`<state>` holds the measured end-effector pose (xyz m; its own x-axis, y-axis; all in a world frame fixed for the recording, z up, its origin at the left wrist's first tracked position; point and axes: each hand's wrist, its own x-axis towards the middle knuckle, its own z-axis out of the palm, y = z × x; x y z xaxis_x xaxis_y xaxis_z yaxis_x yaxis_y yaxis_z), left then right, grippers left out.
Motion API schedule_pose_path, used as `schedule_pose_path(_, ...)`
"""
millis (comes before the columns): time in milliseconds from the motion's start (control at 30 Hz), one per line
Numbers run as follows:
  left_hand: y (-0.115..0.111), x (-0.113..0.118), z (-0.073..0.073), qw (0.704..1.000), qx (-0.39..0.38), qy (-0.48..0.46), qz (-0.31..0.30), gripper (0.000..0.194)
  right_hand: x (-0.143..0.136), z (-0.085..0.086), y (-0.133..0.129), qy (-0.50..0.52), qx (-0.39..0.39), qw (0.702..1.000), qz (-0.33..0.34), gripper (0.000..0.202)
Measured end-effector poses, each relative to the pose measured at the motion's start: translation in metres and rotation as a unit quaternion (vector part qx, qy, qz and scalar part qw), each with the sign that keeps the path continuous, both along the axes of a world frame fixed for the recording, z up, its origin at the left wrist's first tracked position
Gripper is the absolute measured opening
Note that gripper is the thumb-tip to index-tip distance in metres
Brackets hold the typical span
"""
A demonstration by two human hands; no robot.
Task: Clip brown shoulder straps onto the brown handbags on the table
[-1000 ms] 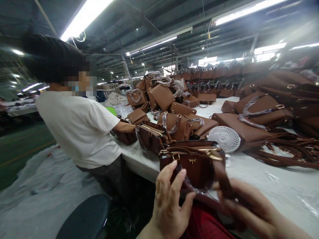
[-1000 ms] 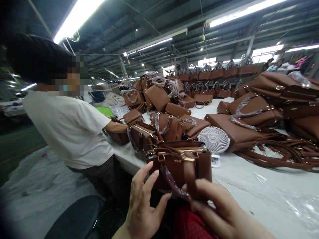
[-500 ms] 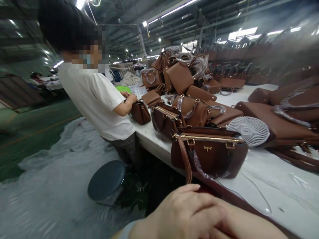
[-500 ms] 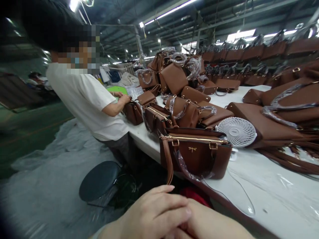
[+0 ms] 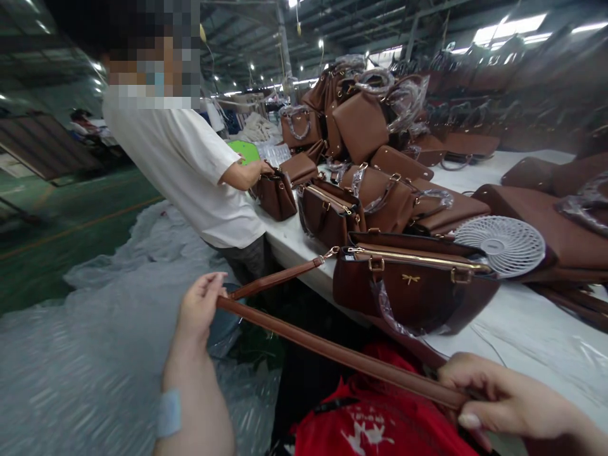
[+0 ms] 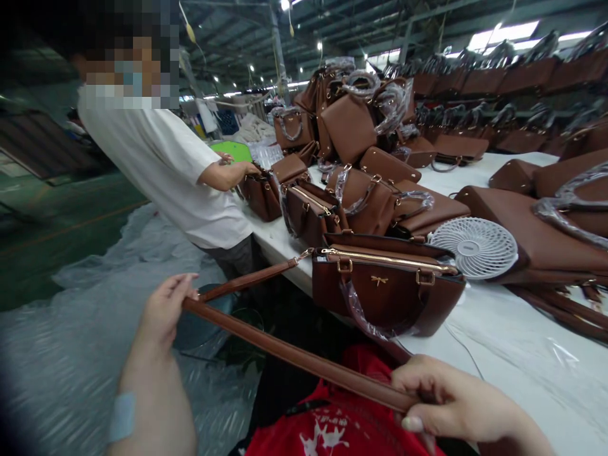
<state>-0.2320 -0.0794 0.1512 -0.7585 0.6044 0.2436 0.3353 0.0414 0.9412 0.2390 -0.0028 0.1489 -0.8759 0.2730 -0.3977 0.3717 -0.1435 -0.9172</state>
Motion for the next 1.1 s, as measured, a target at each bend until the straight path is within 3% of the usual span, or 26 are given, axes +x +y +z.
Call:
schedule_pose_path(33,0.004,0.001,-0.006,0.998,-0.057,0.031,-0.009,0.036,-0.003,-0.004,0.000,-0.010,-0.017,1.000,-0.004,0.042)
schedule_pose_path(100,0.009,0.030,-0.017,0.987,-0.103,0.091,-0.077,0.037,-0.021,-0.010,-0.003,-0.025,-0.019,0.999,-0.010,0.038)
schedule_pose_path(167,0.009,0.084,-0.024,0.959,-0.100,0.089,-0.248,0.036,-0.049,-0.014,-0.010,-0.025,0.003,0.999,-0.020,0.034)
schedule_pose_path(233,0.007,0.144,-0.028,0.890,-0.098,0.060,-0.441,0.040,-0.076,-0.019,-0.017,-0.013,0.033,0.999,-0.039,0.030)
schedule_pose_path(300,0.005,0.187,-0.031,0.802,-0.131,0.056,-0.580,0.040,-0.090,-0.022,-0.019,-0.004,0.053,0.998,-0.035,0.025)
schedule_pose_path(367,0.005,0.201,-0.033,0.731,-0.194,0.032,-0.654,0.042,-0.087,-0.024,-0.016,-0.004,0.048,0.999,0.002,0.023)
schedule_pose_path(400,0.007,0.197,-0.034,0.712,-0.227,0.014,-0.664,0.042,-0.079,-0.025,-0.012,-0.008,0.039,0.999,0.021,0.023)
schedule_pose_path(467,0.012,0.173,-0.037,0.715,-0.272,-0.010,-0.643,0.041,-0.055,-0.028,-0.003,-0.024,0.028,0.999,0.035,0.026)
schedule_pose_path(600,0.019,0.109,-0.038,0.805,-0.278,-0.001,-0.524,0.039,0.002,-0.038,0.010,-0.062,0.029,0.997,-0.021,0.034)
schedule_pose_path(700,0.014,0.075,-0.036,0.846,-0.276,-0.011,-0.456,0.039,0.028,-0.042,0.010,-0.076,0.040,0.994,-0.064,0.036)
schedule_pose_path(800,0.005,0.051,-0.037,0.893,-0.247,-0.042,-0.374,0.041,0.041,-0.039,0.009,-0.094,0.058,0.992,-0.066,0.037)
schedule_pose_path(900,0.000,0.025,-0.043,0.958,-0.151,-0.084,-0.227,0.041,0.049,-0.032,0.011,-0.109,0.062,0.990,-0.067,0.037)
schedule_pose_path(967,0.002,0.009,-0.048,0.981,-0.094,-0.086,-0.144,0.041,0.051,-0.026,0.013,-0.110,0.058,0.989,-0.080,0.038)
schedule_pose_path(1033,0.008,0.003,-0.050,0.989,-0.081,-0.028,-0.122,0.040,0.048,-0.023,0.015,-0.108,0.059,0.989,-0.087,0.040)
schedule_pose_path(1100,0.016,0.014,-0.048,0.980,-0.092,0.084,-0.155,0.036,0.036,-0.022,0.015,-0.099,0.075,0.989,-0.079,0.040)
